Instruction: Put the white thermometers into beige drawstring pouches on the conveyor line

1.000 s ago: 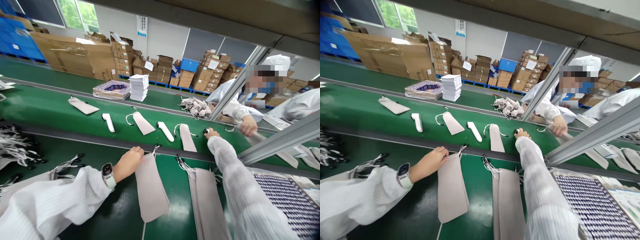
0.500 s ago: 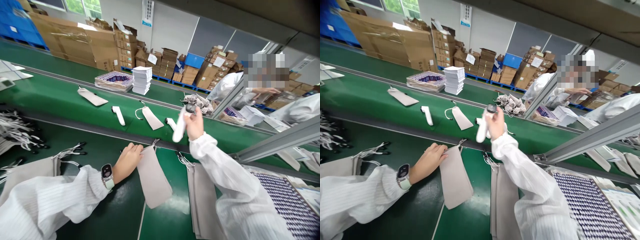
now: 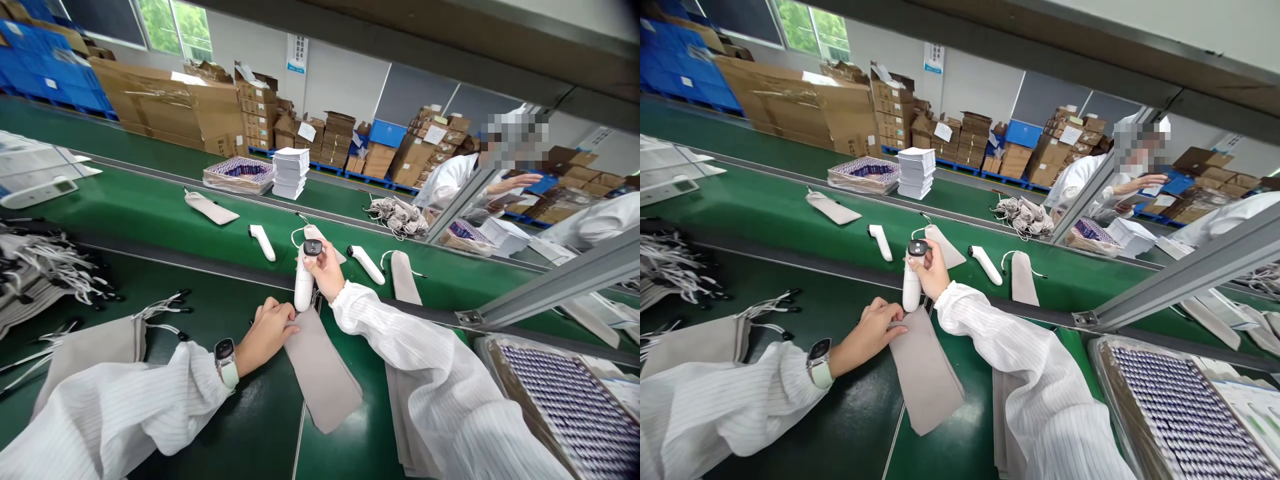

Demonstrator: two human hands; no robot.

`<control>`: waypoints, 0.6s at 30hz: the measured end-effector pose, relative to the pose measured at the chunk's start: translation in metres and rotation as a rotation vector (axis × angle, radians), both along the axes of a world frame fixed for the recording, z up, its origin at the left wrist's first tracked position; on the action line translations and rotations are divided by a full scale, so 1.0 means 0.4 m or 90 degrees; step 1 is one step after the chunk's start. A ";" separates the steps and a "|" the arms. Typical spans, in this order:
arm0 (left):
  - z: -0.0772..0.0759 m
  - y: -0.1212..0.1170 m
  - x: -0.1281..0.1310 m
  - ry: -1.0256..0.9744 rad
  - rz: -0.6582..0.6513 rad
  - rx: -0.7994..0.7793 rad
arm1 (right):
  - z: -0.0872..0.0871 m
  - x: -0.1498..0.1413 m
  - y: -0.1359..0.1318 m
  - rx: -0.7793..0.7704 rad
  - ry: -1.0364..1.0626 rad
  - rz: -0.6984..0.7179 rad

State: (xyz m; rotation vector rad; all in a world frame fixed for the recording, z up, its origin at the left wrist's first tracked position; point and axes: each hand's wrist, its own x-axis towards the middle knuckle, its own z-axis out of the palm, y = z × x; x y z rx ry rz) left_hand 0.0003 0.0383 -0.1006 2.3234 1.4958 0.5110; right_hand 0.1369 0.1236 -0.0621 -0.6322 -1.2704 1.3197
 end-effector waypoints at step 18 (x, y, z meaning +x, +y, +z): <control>0.066 0.000 0.004 -0.178 0.048 0.055 | -0.011 0.027 -0.015 -0.219 -0.124 0.201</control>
